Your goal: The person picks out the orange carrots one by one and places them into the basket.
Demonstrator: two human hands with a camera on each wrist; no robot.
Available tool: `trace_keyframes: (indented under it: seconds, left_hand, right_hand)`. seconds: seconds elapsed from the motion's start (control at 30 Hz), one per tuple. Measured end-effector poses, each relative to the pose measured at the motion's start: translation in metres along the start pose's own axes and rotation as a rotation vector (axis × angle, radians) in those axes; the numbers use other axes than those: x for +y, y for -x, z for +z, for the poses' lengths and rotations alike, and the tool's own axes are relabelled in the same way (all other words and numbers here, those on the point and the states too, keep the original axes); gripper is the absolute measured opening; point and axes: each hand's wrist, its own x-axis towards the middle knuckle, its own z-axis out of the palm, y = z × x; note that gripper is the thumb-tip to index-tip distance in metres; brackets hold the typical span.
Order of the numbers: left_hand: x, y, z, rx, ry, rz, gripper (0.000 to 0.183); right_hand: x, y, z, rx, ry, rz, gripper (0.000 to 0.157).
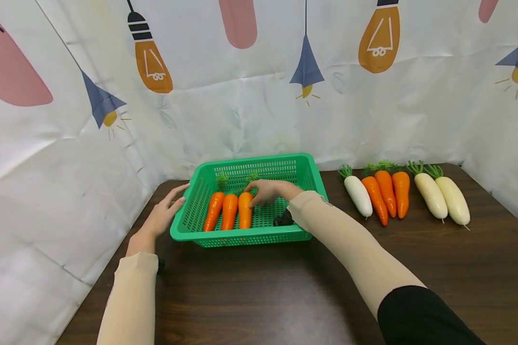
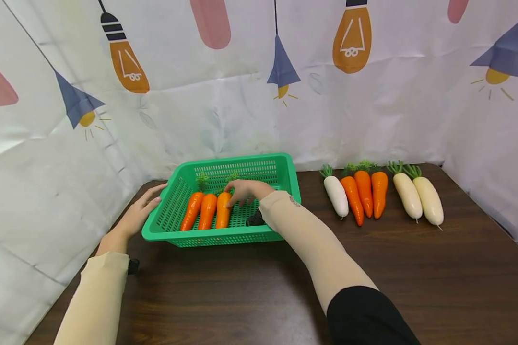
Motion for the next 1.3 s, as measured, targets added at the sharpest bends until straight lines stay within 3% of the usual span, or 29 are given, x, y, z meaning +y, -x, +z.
trace_keyframes:
  seconds: [0.73, 1.1, 1.3]
  left_hand:
    - [0.003, -0.002, 0.0, -0.02, -0.003, -0.005, 0.058]
    - [0.002, -0.002, -0.002, -0.026, 0.001, -0.024, 0.059]
    - [0.0, -0.001, -0.003, -0.02, -0.007, -0.017, 0.058]
  right_hand:
    - [-0.001, 0.013, -0.006, -0.001, -0.022, 0.038, 0.065]
    - [-0.006, 0.031, -0.025, 0.104, -0.019, -0.101, 0.054]
    - [-0.007, 0.042, -0.03, 0.106, -0.084, -0.147, 0.053]
